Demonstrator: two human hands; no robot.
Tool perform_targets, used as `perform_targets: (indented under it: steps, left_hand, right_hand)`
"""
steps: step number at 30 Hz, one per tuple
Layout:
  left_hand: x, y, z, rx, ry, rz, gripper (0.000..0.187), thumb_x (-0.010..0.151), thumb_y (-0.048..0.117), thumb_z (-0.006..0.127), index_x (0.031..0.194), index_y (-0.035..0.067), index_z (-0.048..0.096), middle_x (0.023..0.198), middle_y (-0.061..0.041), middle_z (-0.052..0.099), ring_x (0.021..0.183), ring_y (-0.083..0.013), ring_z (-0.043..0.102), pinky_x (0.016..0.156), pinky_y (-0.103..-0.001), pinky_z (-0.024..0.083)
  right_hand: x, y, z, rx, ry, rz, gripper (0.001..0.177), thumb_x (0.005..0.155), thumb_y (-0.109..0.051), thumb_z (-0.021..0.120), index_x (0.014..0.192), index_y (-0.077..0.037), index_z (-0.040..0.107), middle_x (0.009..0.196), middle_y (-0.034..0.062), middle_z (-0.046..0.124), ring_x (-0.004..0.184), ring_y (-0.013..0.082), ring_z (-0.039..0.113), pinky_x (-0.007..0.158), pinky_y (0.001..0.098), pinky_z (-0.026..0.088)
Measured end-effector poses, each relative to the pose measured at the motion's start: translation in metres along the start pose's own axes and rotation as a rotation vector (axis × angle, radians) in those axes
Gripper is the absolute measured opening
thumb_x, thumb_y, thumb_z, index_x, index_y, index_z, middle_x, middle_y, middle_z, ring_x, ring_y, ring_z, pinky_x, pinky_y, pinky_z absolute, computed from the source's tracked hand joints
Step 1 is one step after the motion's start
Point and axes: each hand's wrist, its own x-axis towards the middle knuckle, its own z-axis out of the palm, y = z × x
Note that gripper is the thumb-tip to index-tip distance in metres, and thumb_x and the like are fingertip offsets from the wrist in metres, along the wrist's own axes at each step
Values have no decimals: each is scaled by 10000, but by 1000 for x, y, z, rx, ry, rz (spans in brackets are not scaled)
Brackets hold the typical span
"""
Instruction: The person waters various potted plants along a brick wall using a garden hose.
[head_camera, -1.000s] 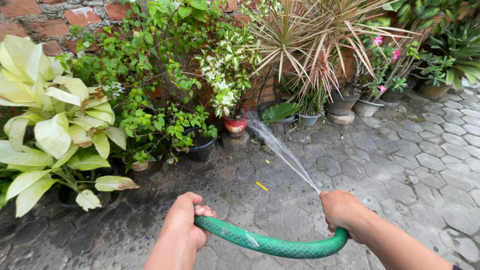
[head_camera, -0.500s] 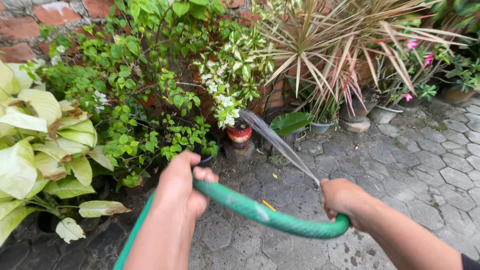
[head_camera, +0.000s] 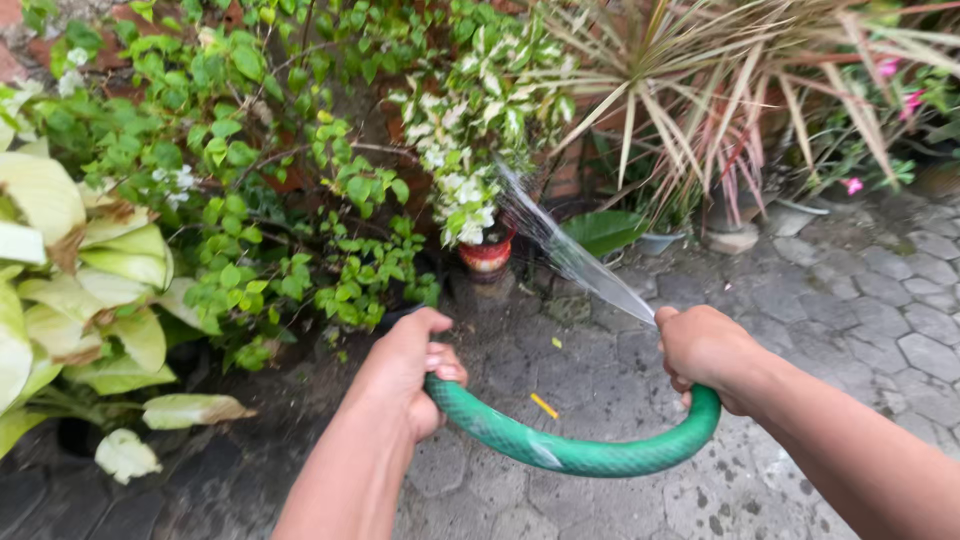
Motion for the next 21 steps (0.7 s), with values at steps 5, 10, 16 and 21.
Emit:
perform_targets:
  steps: [5, 10, 16, 21]
  left_hand:
    - [-27, 1, 40, 305, -429, 76, 310, 870, 140, 669, 755, 131, 382, 560, 44, 306, 406, -84, 288, 357, -257, 266]
    - [-56, 43, 111, 618, -818, 397, 209, 863, 216, 663, 745, 134, 511, 586, 101, 345, 418, -12, 278, 330, -223, 220]
    - [-52, 73, 208, 673, -1095, 744, 224, 947, 294, 548, 886, 100, 643, 615, 86, 378, 455, -15, 304, 378, -212, 257]
    - [-35, 51, 187, 512, -967, 585, 133, 929, 197, 572, 840, 105, 539, 590, 78, 363, 428, -28, 309, 341, -232, 255]
  right_hand:
    - [-2, 4, 11, 47, -59, 76, 343, 1073, -317, 430, 900, -25, 480, 667, 75, 440, 522, 205, 406, 447, 382, 375]
    - [0, -16, 6, 240, -130, 71, 295, 1103, -276, 354, 966, -31, 446, 667, 27, 369, 499, 149, 321, 413, 327, 326]
    - [12, -57, -38, 406, -133, -14, 186, 1066, -48, 292, 1019, -127, 454, 694, -34, 375, 497, 82, 282, 403, 249, 267]
    - [23, -52, -55, 292, -72, 15, 306, 1125, -228, 300, 953, -28, 454, 677, -1, 374, 488, 101, 285, 403, 270, 272]
